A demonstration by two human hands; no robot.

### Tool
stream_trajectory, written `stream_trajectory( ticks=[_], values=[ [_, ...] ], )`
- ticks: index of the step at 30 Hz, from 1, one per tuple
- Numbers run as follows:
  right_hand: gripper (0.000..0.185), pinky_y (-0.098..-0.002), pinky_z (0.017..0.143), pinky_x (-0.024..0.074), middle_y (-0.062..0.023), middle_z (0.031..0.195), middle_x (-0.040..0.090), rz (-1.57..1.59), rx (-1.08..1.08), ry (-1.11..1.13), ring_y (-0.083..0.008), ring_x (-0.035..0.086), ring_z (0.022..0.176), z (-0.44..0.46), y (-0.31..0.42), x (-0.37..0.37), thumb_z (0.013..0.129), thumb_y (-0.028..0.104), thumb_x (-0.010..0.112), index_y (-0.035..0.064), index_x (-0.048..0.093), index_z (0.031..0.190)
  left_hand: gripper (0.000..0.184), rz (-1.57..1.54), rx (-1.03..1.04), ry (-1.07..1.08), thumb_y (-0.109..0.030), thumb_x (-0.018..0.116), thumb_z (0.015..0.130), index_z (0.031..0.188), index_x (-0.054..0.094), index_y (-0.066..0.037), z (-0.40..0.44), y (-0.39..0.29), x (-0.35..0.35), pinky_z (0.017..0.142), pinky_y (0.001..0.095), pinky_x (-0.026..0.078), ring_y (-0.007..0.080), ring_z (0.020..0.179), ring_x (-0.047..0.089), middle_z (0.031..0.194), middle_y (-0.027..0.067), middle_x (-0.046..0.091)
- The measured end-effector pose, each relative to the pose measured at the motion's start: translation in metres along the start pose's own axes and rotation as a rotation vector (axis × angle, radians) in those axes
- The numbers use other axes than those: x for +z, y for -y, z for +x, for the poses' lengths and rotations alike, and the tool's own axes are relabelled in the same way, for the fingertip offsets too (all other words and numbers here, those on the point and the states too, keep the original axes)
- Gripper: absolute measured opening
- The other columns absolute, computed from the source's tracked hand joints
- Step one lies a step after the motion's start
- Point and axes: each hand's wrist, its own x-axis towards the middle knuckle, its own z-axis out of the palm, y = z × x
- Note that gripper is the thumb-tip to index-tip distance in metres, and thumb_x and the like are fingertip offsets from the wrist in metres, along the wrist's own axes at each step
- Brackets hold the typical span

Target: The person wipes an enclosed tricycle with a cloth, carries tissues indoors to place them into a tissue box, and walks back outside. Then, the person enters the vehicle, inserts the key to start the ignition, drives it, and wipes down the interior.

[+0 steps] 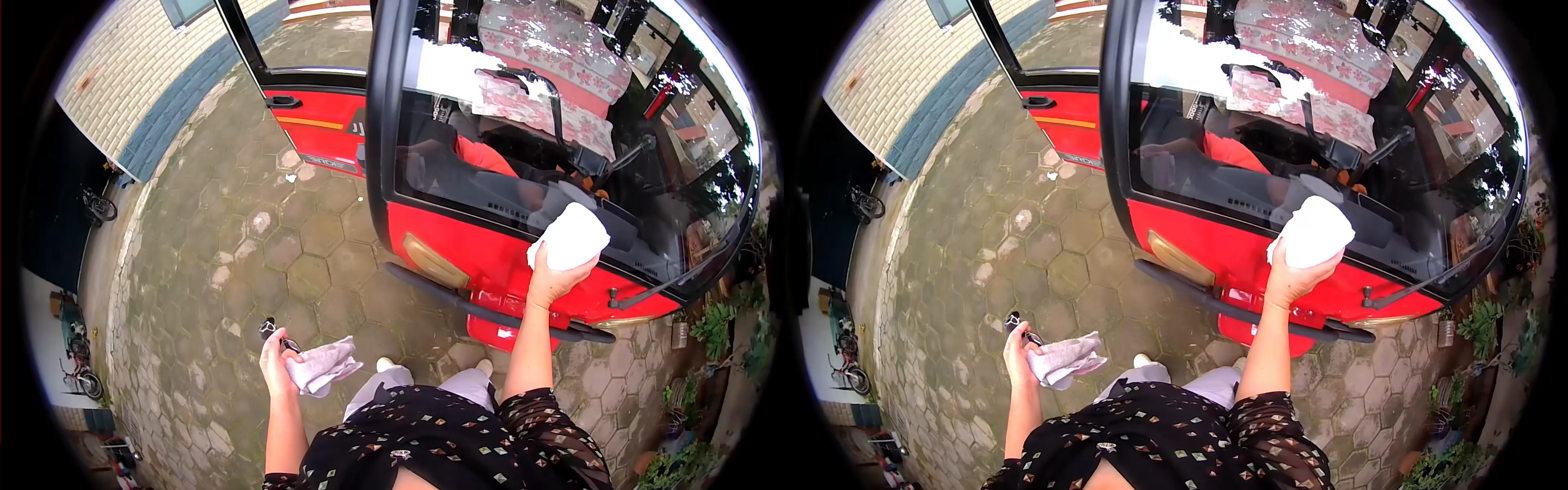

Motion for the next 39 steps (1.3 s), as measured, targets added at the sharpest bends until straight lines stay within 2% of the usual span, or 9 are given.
stream_trajectory(
  ticks=[2, 3, 7, 11, 16, 27, 33, 37, 39],
  values=[
    [0.091, -0.0425, 0.094, 0.0306, -0.0187, 0.122, 0.034, 0.017, -0.084, 0.023, -0.0350, 0.035, 0.112, 0.023, -0.007, 0.004, 0.056, 0.019, 0.074, 0.0052, 0.020, 0.128, 0.025, -0.026, -0.060, -0.036, -0.019, 0.047, 0.085, 0.095, 0.055, 0.002, -0.006, 0.027, 0.011, 0.041, 0.0238, 0.041, 0.0137, 0.044, 0.048, 0.089, 0.0083, 0.054],
    [0.091, -0.0425, 0.094, 0.0306, -0.0187, 0.122, 0.034, 0.059, 0.040, 0.032, -0.0350, 0.035, 0.112, -0.051, 0.055, 0.025, 0.056, 0.019, 0.074, 0.0052, 0.020, 0.128, 0.025, 0.075, 0.024, -0.044, -0.019, 0.047, 0.085, 0.095, 0.055, 0.002, 0.031, -0.062, -0.047, 0.041, 0.0238, 0.041, 0.0137, 0.044, 0.048, 0.089, 0.0083, 0.054],
    [0.092, -0.0424, 0.093, 0.0314, -0.0197, 0.122, 0.034, 0.037, -0.064, 0.089, -0.0358, 0.035, 0.113, -0.063, 0.098, 0.052, 0.053, 0.018, 0.074, 0.0037, 0.021, 0.127, 0.023, 0.040, 0.032, -0.082, -0.017, 0.047, 0.085, 0.094, 0.055, 0.001, 0.068, -0.059, -0.056, 0.040, 0.0230, 0.040, 0.0129, 0.043, 0.048, 0.087, 0.0076, 0.054],
    [0.090, -0.0400, 0.088, 0.0364, -0.0210, 0.118, 0.038, 0.077, -0.395, 0.270, -0.0363, 0.042, 0.105, -0.104, 0.130, 0.090, 0.052, 0.024, 0.073, 0.0007, 0.026, 0.125, 0.023, 0.004, 0.008, -0.076, -0.020, 0.050, 0.083, 0.094, 0.056, 0.000, 0.099, -0.060, -0.053, 0.041, 0.0244, 0.040, 0.0135, 0.042, 0.047, 0.087, 0.0065, 0.055],
    [0.083, -0.0379, 0.083, 0.0378, -0.0164, 0.116, 0.042, 0.208, -0.556, 0.759, -0.0309, 0.045, 0.103, -0.136, 0.204, 0.119, 0.050, 0.026, 0.072, 0.0011, 0.035, 0.120, 0.022, 0.004, 0.037, -0.056, -0.019, 0.048, 0.085, 0.093, 0.054, 0.000, 0.152, -0.073, -0.039, 0.039, 0.0253, 0.041, 0.0141, 0.039, 0.048, 0.085, 0.0074, 0.056],
    [0.080, -0.0383, 0.085, 0.0396, -0.0175, 0.115, 0.045, 0.131, -0.889, 0.153, -0.0325, 0.047, 0.103, 0.089, 0.379, 0.146, 0.053, 0.017, 0.069, 0.0021, 0.034, 0.123, 0.021, -0.005, 0.148, 0.098, -0.019, 0.050, 0.083, 0.089, 0.055, 0.000, 0.287, -0.123, -0.003, 0.036, 0.0230, 0.040, 0.0138, 0.046, 0.048, 0.082, 0.0074, 0.053],
    [0.078, -0.0367, 0.085, 0.0388, -0.0181, 0.114, 0.048, -0.224, -0.849, 0.153, -0.0315, 0.049, 0.102, 0.201, 0.412, 0.201, 0.059, 0.042, 0.061, 0.0085, 0.035, 0.125, 0.022, 0.019, 0.101, 0.166, -0.020, 0.050, 0.083, 0.091, 0.055, 0.001, 0.337, -0.134, 0.023, 0.039, 0.0219, 0.041, 0.0126, 0.054, 0.049, 0.081, 0.0076, 0.053],
    [0.080, -0.0353, 0.088, 0.0370, -0.0218, 0.114, 0.047, -0.191, -0.796, 0.267, -0.0311, 0.048, 0.104, 0.201, 0.406, 0.201, 0.059, 0.043, 0.064, 0.0062, 0.037, 0.124, 0.025, 0.064, 0.011, 0.260, -0.020, 0.049, 0.083, 0.094, 0.055, 0.002, 0.373, -0.140, 0.039, 0.040, 0.0217, 0.039, 0.0124, 0.053, 0.048, 0.083, 0.0077, 0.053],
    [0.079, -0.0348, 0.088, 0.0369, -0.0216, 0.114, 0.047, -0.209, -0.877, 0.124, -0.0316, 0.048, 0.105, 0.182, 0.398, 0.197, 0.059, 0.040, 0.065, 0.0062, 0.036, 0.124, 0.025, 0.090, -0.030, 0.318, -0.021, 0.050, 0.083, 0.093, 0.055, 0.001, 0.395, -0.142, 0.048, 0.040, 0.0219, 0.039, 0.0134, 0.050, 0.047, 0.084, 0.0079, 0.054]
  ],
)
